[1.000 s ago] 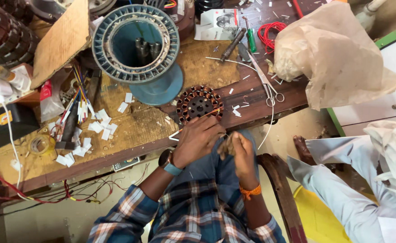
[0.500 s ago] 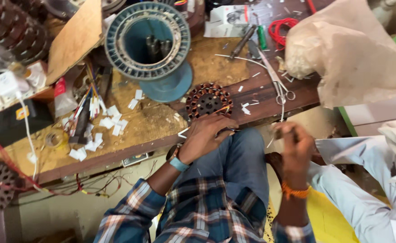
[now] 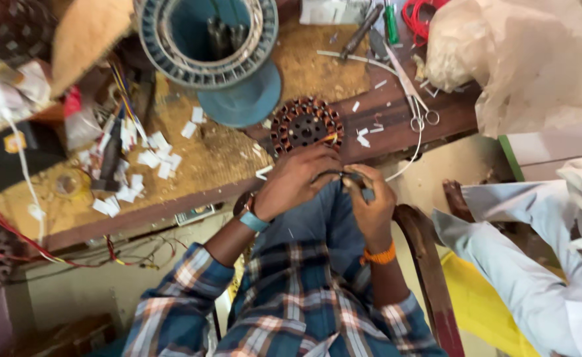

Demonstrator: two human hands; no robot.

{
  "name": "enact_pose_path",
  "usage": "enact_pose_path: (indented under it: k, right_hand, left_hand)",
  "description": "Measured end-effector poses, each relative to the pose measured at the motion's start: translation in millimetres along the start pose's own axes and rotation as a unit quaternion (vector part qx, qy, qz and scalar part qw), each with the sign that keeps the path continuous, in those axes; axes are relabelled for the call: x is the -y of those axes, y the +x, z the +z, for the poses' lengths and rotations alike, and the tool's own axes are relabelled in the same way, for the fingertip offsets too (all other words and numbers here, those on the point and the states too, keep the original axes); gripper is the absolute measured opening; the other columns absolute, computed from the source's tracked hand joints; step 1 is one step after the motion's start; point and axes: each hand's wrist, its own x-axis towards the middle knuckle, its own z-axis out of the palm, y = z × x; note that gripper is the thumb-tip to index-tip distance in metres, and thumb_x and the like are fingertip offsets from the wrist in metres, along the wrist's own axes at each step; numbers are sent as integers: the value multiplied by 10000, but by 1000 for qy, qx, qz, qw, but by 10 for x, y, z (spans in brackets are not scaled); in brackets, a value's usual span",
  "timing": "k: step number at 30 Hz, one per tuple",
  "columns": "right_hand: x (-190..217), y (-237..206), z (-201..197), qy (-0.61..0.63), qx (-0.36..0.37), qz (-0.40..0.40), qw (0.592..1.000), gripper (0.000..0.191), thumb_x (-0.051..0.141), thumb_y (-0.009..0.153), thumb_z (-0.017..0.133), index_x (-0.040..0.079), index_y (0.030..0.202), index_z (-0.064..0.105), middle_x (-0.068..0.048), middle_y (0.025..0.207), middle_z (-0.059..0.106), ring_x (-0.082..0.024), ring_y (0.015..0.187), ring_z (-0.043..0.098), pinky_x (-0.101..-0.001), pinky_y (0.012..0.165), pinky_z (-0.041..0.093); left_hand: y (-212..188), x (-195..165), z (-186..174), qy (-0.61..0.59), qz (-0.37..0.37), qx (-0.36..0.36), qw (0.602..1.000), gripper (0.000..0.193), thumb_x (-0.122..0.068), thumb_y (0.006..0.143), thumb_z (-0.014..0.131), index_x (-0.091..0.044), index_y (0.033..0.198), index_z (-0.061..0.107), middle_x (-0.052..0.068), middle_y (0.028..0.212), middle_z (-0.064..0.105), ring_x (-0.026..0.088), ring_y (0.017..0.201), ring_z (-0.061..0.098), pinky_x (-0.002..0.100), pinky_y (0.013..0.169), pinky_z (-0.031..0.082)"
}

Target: The person works on a circular copper-wound stator, stripping wire insulation with pliers, twisting wires, and using a soldering iron to join connections. They handle multiple colored wires and small white insulating pieces while seated at a cluttered workbench.

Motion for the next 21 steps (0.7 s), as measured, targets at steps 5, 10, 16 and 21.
enact_pose_path:
  k: [5, 10, 16, 21]
  right_hand:
    - [-126, 5, -55, -90, 10, -118, 989, 166, -31, 918, 787, 15, 1052, 700, -131, 1046, 747, -234, 961, 745, -330, 839, 591]
    - [-157, 16, -56, -69, 10, -107, 992, 94, -9, 1002, 646, -6, 1092, 673, -152, 1077, 739, -230, 997, 733, -338, 864, 575]
    - [-310, -147, 18, 229, 74, 240, 940, 251, 197, 1072, 577, -14, 980, 677, -94, 831, 657, -148, 674, 550, -288, 604, 442]
    - [-350, -118, -342, 308, 170, 185, 918, 592, 518, 1106, 410, 20, 894, 651, -131, 832, 741, -167, 668, 660, -302, 627, 542]
  left_hand:
    - [-109, 27, 121, 13, -22, -13, 1000, 160, -126, 882, 759, -91, 1013, 673, 50, 1088, 675, 285, 1034, 673, 403, 869, 545]
    - [-77, 103, 192, 47, 18, -24, 998, 168, -134, 878, 767, -101, 1020, 682, 33, 1079, 658, 254, 1014, 666, 390, 802, 515]
    - [-99, 142, 229, 131, 81, -40, 987, 206, -98, 876, 733, -118, 1077, 690, 1, 1193, 664, 216, 1054, 648, 389, 826, 499]
    - [-83, 133, 213, 91, 45, -47, 994, 264, -91, 823, 728, -95, 1083, 677, 53, 1123, 673, 268, 1027, 662, 408, 821, 518]
